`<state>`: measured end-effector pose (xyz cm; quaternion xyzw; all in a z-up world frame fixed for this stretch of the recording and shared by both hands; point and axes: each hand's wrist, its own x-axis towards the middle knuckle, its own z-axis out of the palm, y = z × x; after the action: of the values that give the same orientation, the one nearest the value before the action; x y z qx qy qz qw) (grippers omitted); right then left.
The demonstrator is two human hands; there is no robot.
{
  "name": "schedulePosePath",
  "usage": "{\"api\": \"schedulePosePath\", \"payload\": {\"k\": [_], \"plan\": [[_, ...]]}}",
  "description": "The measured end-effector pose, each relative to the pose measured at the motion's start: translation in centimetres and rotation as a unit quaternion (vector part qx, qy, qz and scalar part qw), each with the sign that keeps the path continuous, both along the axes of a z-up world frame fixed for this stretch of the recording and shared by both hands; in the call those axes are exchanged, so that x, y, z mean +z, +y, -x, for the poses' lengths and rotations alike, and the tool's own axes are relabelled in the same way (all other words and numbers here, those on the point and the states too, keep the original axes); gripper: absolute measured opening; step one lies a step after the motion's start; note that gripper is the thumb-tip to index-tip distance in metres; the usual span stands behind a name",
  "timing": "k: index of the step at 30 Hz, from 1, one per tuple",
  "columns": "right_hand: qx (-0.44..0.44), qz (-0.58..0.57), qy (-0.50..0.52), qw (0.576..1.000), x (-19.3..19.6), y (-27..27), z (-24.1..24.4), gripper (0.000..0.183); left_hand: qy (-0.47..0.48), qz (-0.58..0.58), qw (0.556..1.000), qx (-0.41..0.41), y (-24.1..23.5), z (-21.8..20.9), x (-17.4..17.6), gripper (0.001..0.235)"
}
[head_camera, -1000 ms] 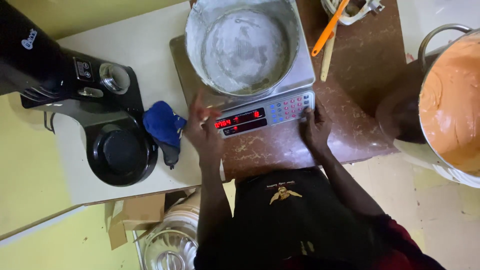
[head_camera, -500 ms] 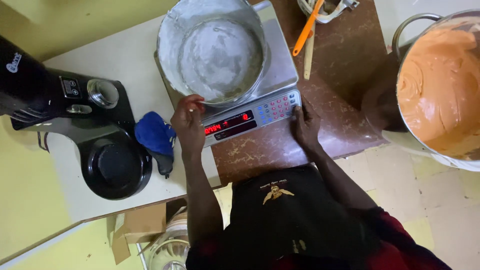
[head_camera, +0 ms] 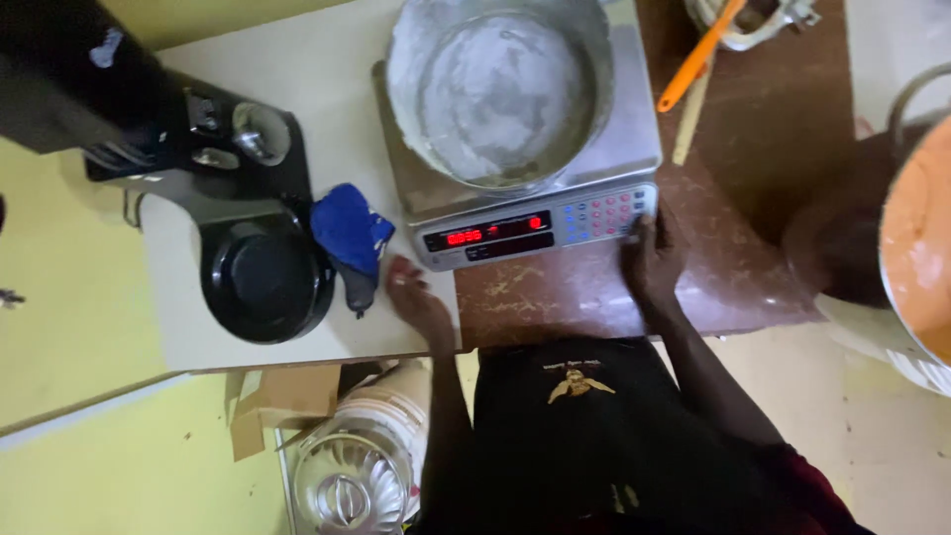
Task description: The person portions a thick orange batter from a large mixing bowl into smaller metal bowls using a digital scale and an orange spatula. They repeatedly transfer batter, monitor the scale, and place filled bowls onto a nearby table.
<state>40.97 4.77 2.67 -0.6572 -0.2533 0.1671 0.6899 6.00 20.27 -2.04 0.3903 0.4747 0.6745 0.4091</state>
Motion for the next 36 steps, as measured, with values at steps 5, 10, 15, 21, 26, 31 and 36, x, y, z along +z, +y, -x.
{"api": "schedulePosePath", "payload": {"k": [5, 10, 15, 21, 26, 31, 36], "plan": [[0.006, 0.001, -0.042, 0.999, 2.9, 0.9, 0.9, 0.04, 0.351, -0.02, 0.936, 0.003, -2.8, -1.1, 2.1, 0.052], [0.007, -0.018, -0.063, 0.998, 1.7, 0.7, 0.3, 0.042, 0.352, -0.034, 0.935, -0.031, -2.5, -1.7, 3.2, 0.053], [0.019, -0.027, -0.036, 0.999, -0.9, 0.4, -0.3, 0.043, 0.327, -0.05, 0.941, -0.065, -2.9, -3.2, 5.0, 0.064], [-0.006, -0.04, -0.016, 0.999, 2.3, 1.3, 1.2, 0.041, 0.383, -0.089, 0.919, -0.036, -1.8, 0.2, -1.2, 0.069], [-0.035, -0.037, -0.004, 0.999, -3.0, 0.8, -0.4, 0.041, 0.242, 0.017, 0.967, -0.078, -1.1, 2.5, -6.5, 0.051], [-0.041, -0.007, -0.042, 0.998, -0.6, 0.7, 0.0, 0.039, 0.316, -0.062, 0.945, -0.058, -1.3, 1.8, -3.1, 0.051], [-0.049, -0.036, 0.013, 0.998, -2.1, 1.2, 0.3, 0.039, 0.306, -0.019, 0.951, -0.037, -2.5, -1.1, 2.2, 0.028]]}}
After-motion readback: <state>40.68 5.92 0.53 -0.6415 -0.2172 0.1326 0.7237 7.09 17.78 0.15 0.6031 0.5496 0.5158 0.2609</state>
